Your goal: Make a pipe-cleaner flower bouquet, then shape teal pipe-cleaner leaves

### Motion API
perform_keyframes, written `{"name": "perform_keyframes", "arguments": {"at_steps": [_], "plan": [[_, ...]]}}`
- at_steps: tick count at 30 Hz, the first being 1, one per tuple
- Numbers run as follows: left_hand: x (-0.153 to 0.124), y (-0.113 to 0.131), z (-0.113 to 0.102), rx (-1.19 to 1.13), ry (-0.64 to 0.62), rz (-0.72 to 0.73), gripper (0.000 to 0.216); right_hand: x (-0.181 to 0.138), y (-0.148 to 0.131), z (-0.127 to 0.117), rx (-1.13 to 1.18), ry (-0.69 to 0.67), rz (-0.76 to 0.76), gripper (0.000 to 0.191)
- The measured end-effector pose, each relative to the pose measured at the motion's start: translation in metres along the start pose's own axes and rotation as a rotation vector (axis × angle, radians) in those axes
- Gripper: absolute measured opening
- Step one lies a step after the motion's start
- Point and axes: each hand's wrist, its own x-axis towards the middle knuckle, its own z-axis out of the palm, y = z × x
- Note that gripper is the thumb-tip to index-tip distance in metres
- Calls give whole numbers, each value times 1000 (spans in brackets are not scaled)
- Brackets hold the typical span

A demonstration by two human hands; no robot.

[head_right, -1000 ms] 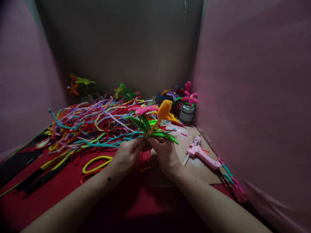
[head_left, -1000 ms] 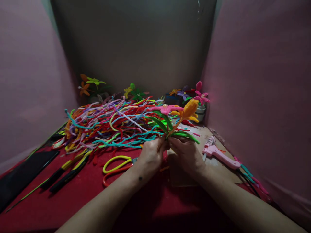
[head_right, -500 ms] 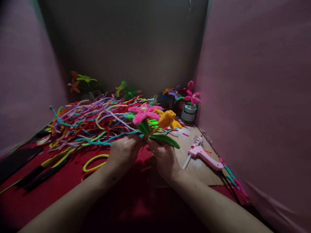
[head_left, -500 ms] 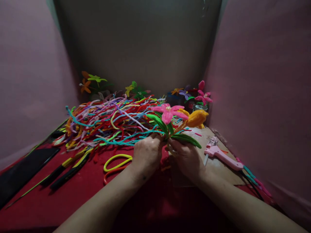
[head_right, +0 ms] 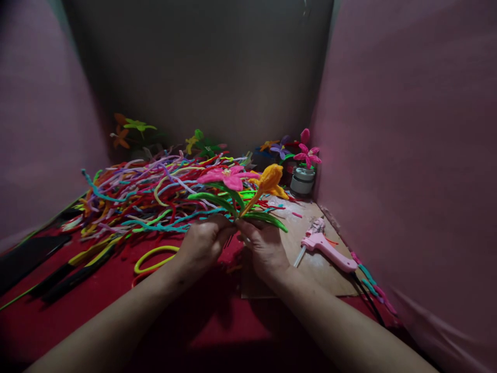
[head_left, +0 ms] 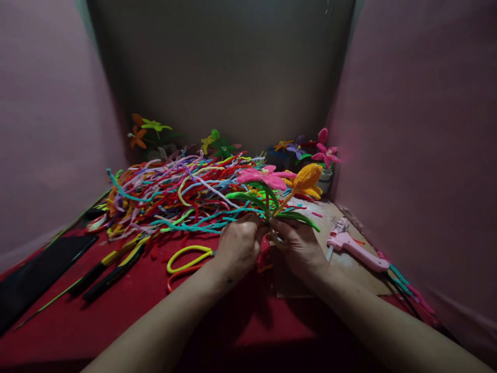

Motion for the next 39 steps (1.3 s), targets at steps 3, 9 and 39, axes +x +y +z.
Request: {"name": "perform_keyframes", "arguments": {"at_steps": [3, 9, 39], "plan": [[-1, 0, 3, 20, 25, 5, 16, 0, 2, -1, 30, 5, -36, 11], [-3, -5, 9, 85, 57, 134, 12, 3, 9, -5, 66, 8, -2, 12], [19, 25, 2, -742, 38, -308, 25, -1, 0, -4, -251, 13, -183, 17]]}}
